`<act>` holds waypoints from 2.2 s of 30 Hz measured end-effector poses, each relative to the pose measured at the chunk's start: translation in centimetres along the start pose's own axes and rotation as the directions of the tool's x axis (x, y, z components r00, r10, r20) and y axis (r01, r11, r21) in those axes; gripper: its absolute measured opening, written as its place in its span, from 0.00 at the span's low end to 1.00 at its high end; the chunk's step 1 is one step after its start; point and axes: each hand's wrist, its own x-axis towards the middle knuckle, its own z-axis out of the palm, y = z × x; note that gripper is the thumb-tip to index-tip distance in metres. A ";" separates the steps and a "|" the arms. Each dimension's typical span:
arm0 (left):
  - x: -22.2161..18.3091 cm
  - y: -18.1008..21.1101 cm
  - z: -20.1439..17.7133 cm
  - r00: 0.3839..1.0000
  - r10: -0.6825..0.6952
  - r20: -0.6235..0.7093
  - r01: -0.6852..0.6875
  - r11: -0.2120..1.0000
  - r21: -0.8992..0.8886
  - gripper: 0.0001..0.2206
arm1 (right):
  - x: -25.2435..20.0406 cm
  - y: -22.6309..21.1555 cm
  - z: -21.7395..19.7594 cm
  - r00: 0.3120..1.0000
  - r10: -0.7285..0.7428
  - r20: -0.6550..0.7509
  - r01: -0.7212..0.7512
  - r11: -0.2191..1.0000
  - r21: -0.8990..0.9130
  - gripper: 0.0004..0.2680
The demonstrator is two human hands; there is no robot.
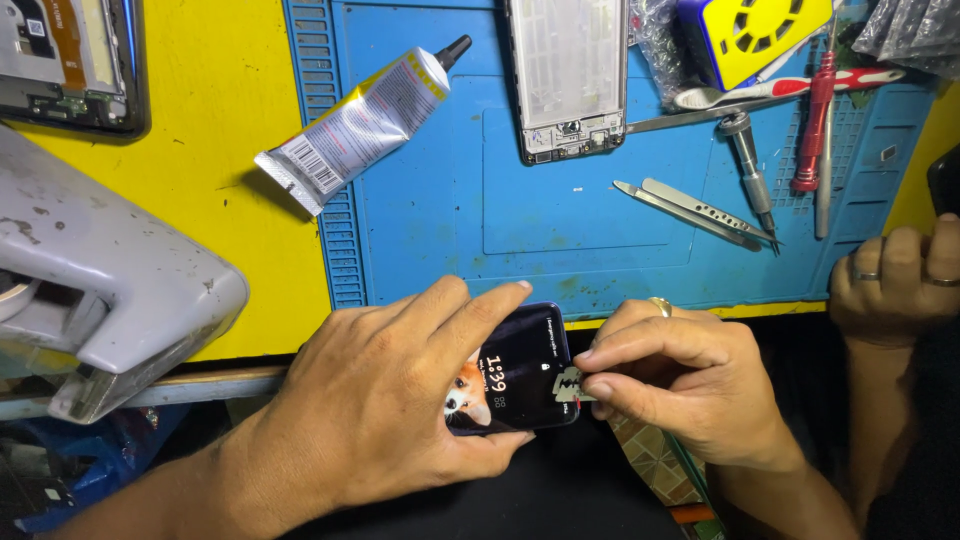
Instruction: Applying adhesive tape to the frame of a smartphone during a repair process and testing the screen functionality.
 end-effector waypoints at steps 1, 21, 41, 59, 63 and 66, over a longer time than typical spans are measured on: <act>0.0 0.0 0.0 1.000 0.000 0.001 0.000 1.000 0.000 0.44 | 0.0 0.0 0.0 1.000 0.000 -0.001 0.000 1.000 0.000 0.06; 0.1 0.2 0.0 1.000 -0.004 0.007 0.004 1.000 -0.007 0.44 | 0.1 0.2 -0.2 0.999 0.008 0.033 -0.010 0.998 0.064 0.05; 0.2 -0.7 -1.4 0.984 0.051 -0.172 -0.094 0.964 -0.250 0.40 | 3.3 1.1 -2.9 0.879 -0.359 -0.313 0.128 0.812 -0.570 0.05; -0.8 -1.6 1.1 0.999 -0.026 -0.027 -0.026 0.053 -0.998 0.46 | 1.9 1.5 0.9 0.922 -0.323 -0.215 0.233 0.904 -0.359 0.02; -1.5 -0.7 2.2 0.899 -0.424 -0.107 0.058 0.357 -0.932 0.49 | 0.0 3.0 4.8 0.984 -0.055 0.171 0.020 0.979 0.202 0.22; -2.3 0.1 3.1 0.855 -0.447 -0.262 -0.075 0.392 -0.917 0.29 | 0.3 3.2 6.9 0.988 -0.093 0.126 0.070 0.982 0.176 0.19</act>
